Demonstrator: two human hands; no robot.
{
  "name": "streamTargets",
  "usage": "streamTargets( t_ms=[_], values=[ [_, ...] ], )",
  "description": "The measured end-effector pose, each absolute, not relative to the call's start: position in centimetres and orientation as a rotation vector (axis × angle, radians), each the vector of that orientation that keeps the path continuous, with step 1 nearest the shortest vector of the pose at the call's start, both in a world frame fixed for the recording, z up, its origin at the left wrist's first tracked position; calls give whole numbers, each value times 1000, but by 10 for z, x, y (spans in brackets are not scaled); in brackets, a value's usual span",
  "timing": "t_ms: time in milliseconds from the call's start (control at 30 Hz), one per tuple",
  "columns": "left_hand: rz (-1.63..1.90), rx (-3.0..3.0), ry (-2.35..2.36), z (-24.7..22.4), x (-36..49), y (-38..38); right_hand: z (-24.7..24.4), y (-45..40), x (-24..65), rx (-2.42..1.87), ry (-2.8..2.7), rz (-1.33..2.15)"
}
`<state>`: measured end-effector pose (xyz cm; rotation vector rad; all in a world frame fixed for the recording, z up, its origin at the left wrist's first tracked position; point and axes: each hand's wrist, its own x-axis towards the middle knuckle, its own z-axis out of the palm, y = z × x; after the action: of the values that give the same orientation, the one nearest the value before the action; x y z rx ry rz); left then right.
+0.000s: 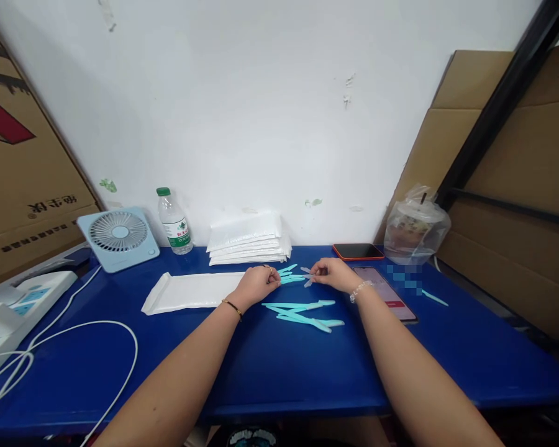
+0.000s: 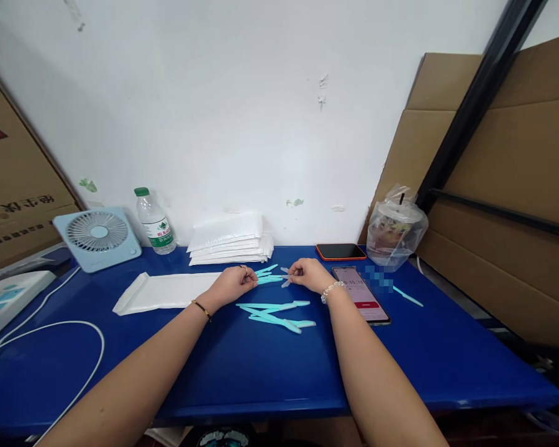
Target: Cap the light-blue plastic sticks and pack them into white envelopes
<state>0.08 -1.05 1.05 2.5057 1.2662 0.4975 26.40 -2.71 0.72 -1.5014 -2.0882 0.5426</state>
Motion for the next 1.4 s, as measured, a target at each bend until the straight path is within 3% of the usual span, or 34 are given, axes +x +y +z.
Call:
streamTargets(
  t_ms=[133, 367, 767, 1000, 1200, 1400],
  values=[
    [622, 2530, 1312, 13, 2, -13, 16, -34, 259, -1427, -2145, 486],
    [477, 2558, 1030, 15, 11, -26, 25, -48, 254, -1400, -2393, 984],
    [346, 2521, 902, 12, 17, -32, 28, -49, 257, -1566, -2406, 895],
    [414, 2600, 1090, 13, 13, -23, 20, -40, 255, -1400, -2239, 798],
    [566, 2576, 1357, 18, 0, -15, 17, -34, 261, -1467, -2112, 496],
    [425, 2639, 1139, 18, 15, -32, 20, -41, 249, -1368, -2315, 492]
  ],
)
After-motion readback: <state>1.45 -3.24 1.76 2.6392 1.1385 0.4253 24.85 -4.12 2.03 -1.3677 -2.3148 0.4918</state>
